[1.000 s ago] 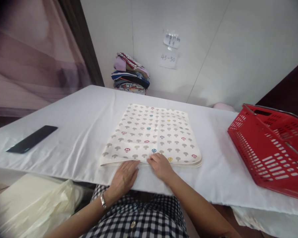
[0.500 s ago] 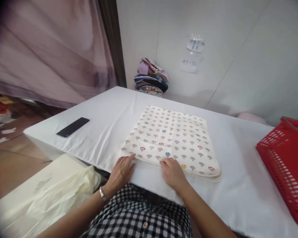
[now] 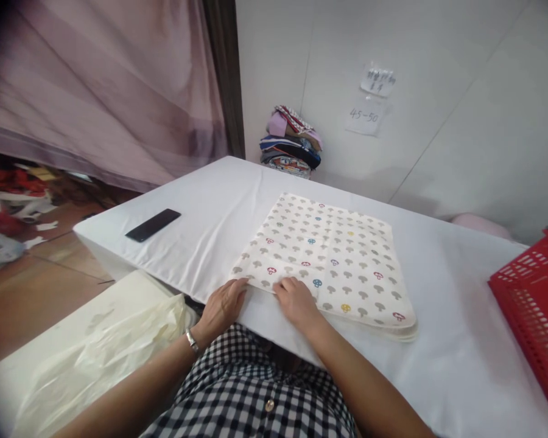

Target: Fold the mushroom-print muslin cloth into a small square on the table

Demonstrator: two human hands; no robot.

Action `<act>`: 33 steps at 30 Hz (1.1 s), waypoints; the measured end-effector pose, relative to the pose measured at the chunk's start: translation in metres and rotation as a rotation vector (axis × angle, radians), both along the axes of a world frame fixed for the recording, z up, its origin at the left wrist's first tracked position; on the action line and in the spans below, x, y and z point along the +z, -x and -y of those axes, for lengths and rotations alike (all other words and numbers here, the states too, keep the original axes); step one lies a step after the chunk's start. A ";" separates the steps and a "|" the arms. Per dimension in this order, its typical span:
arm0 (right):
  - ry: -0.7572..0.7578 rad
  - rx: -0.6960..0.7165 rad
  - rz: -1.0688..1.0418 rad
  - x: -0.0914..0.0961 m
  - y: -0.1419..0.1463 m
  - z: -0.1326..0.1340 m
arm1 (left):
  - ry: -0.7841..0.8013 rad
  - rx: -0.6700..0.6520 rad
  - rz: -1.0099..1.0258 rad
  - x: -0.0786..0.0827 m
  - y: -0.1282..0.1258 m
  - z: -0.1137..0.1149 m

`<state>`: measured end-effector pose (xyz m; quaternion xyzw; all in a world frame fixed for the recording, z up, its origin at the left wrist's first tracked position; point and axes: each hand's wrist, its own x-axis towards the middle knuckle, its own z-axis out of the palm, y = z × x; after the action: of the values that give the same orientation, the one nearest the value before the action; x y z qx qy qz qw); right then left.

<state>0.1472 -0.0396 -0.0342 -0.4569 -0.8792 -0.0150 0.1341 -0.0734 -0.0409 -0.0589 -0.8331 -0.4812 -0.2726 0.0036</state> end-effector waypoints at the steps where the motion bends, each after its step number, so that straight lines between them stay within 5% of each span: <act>1: 0.002 0.014 0.000 0.000 0.006 -0.003 | -0.001 -0.009 0.003 0.000 0.000 0.000; 13: 0.077 0.090 0.008 0.005 0.063 -0.030 | -0.008 -0.070 0.073 0.003 0.005 0.001; 20: 0.180 0.119 -0.019 0.008 0.065 -0.035 | -0.046 -0.028 0.059 -0.002 0.019 0.005; 27: 0.125 0.105 -0.035 0.002 0.066 -0.037 | 0.013 0.231 0.173 0.002 0.030 0.000; 33: 0.092 0.084 -0.050 -0.001 0.067 -0.038 | 0.131 0.183 0.218 0.009 0.030 -0.010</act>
<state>0.0801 -0.0019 -0.0352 -0.4254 -0.8938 0.0426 0.1353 -0.1036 -0.0312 -0.0503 -0.7499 -0.5693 -0.3278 -0.0782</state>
